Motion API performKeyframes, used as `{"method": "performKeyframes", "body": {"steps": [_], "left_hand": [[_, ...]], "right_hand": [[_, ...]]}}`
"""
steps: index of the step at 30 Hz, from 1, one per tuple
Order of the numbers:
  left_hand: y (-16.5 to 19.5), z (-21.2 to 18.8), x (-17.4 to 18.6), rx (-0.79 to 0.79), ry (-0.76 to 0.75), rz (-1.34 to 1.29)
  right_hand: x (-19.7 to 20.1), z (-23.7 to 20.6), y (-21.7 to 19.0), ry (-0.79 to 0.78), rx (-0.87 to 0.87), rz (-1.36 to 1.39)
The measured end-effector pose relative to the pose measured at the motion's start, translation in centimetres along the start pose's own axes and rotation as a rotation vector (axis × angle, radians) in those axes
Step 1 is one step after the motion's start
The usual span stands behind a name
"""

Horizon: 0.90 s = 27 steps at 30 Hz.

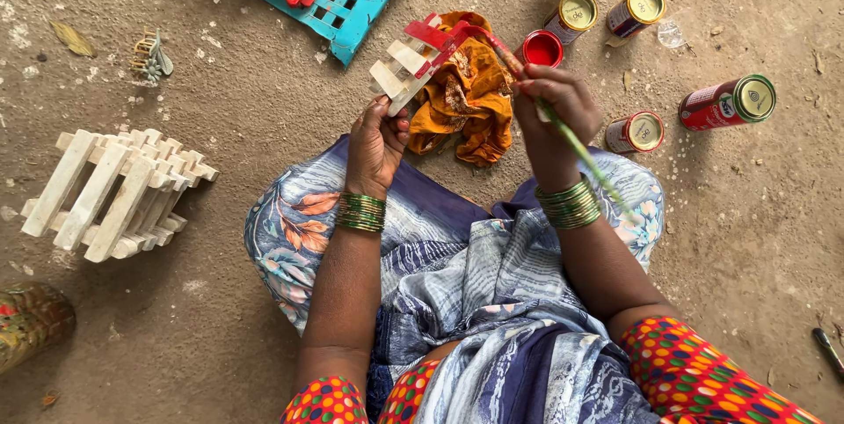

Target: The person sits on the ground and paints a small wooden slatted chair red using a paintbrush, dipping the brush into an open paint tin and coating the slats and frame, rotating the chair to reach different sides. Unpainted wooden chairs and a red-painted chair rest on the ground nearby.

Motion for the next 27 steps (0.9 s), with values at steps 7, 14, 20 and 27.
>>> {"method": "performKeyframes", "body": {"steps": [7,14,20,27], "left_hand": [[-0.3,0.3,0.2,0.003,-0.012,0.005],[-0.3,0.6,0.4,0.005,-0.01,-0.039],[-0.2,0.7,-0.2,0.019,-0.026,-0.041],[-0.3,0.7,-0.7,0.037,-0.003,-0.03]], "right_hand": [[-3.2,-0.7,-3.5,-0.147,0.134,0.014],[-3.9,-2.3,-5.8,-0.28,0.003,0.142],[-2.9,0.3,-2.5,-0.19,-0.009,0.021],[-0.8,1.7,-0.4,-0.021,-0.026,-0.093]]}}
Point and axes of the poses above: each hand's wrist, its own z-axis towards the middle knuckle, its own x-axis out of the back of the hand, y = z × x, the point moved 7 cm from there along z, towards the middle knuckle, and after that the axes turned 7 degrees about -y, right-handed, at the moved point
